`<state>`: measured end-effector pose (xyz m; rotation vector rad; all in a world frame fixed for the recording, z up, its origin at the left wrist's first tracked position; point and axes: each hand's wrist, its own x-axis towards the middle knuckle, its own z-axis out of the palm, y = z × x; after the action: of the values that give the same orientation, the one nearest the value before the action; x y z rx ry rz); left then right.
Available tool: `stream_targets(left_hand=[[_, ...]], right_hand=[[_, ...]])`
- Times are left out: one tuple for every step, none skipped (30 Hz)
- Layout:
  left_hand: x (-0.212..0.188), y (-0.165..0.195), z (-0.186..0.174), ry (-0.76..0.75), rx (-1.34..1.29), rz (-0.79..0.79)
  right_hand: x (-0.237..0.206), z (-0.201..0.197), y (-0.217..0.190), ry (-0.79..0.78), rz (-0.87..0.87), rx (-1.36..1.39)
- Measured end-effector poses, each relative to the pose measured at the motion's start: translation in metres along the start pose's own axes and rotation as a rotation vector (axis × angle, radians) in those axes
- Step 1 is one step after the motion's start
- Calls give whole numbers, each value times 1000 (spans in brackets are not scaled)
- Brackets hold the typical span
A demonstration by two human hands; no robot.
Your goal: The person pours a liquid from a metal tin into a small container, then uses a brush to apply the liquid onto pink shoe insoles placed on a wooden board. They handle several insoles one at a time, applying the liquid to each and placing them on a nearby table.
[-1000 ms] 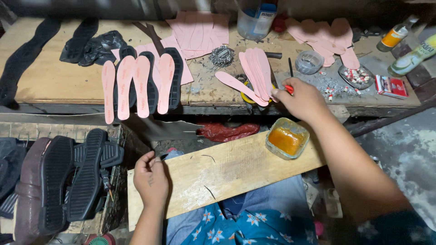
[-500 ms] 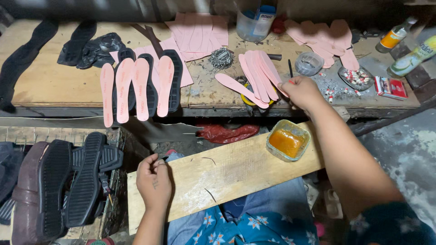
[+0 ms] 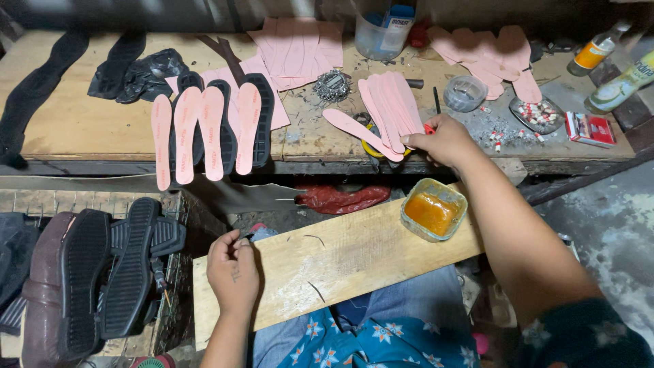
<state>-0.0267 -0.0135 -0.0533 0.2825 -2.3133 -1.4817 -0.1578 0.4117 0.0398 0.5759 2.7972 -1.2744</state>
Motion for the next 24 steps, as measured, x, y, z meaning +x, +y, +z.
stream_targets(left_hand=[[0, -1, 0, -2, -6, 0], [0, -1, 0, -5, -12, 0], [0, -2, 0, -7, -18, 1], [-1, -2, 0, -6, -24, 3], [-1, -3, 0, -7, -30, 5], [-1, -3, 0, -8, -38, 7], [-1, -4, 0, -12, -45, 9], [-1, -4, 0, -15, -52, 11], [0, -3, 0, -18, -59, 14], [0, -3, -1, -28, -67, -4], [1, -2, -2, -38, -75, -21], [2, 0, -3, -47, -84, -38], [2, 4, -3, -49, -68, 22], [1, 8, -4, -52, -51, 80], [-2, 13, -4, -56, -32, 135], [-7, 20, -3, -87, -30, 177], [-12, 28, 2, -117, -29, 222], [-19, 37, 7, -147, -28, 268], [-27, 47, 13, -318, -274, 29], [-36, 57, 19, -482, -519, -215], [-46, 66, 26, -577, -743, -308], [-53, 74, 29, -667, -968, -402], [-58, 80, 30, -651, -955, -417], [-61, 85, 31, -637, -942, -432]], right_hand=[[3, 0, 3, 12, 0, 35], [5, 0, 7, 24, 1, 70], [7, -2, 10, 25, 14, 105], [8, -5, 11, 24, 27, 139], [8, -8, 11, 24, 40, 173], [7, -13, 10, 63, 28, 240], [4, -19, 7, 103, 15, 307], [0, -23, 2, 142, 1, 375], [-6, -26, -3, 183, -15, 366], [-15, -31, -9, 223, -32, 356], [-26, -36, -15, 263, -49, 346], [-40, -39, -20, 247, -67, 341], [-57, -40, -23, 231, -85, 334], [-76, -36, -26, 213, -102, 327], [-97, -30, -28, 175, -131, 296], [-119, -19, -29, 136, -160, 265], [-145, -4, -30, 91, -262, 250], [-170, 10, -31, 46, -365, 236], [-191, 27, -34, 18, -438, 204], [-210, 43, -38, -10, -513, 171], [-229, 56, -41, -89, -443, 171], [-245, 67, -44, -170, -372, 171], [-256, 77, -46, -133, -461, 150], [-264, 85, -47, -94, -549, 129]])
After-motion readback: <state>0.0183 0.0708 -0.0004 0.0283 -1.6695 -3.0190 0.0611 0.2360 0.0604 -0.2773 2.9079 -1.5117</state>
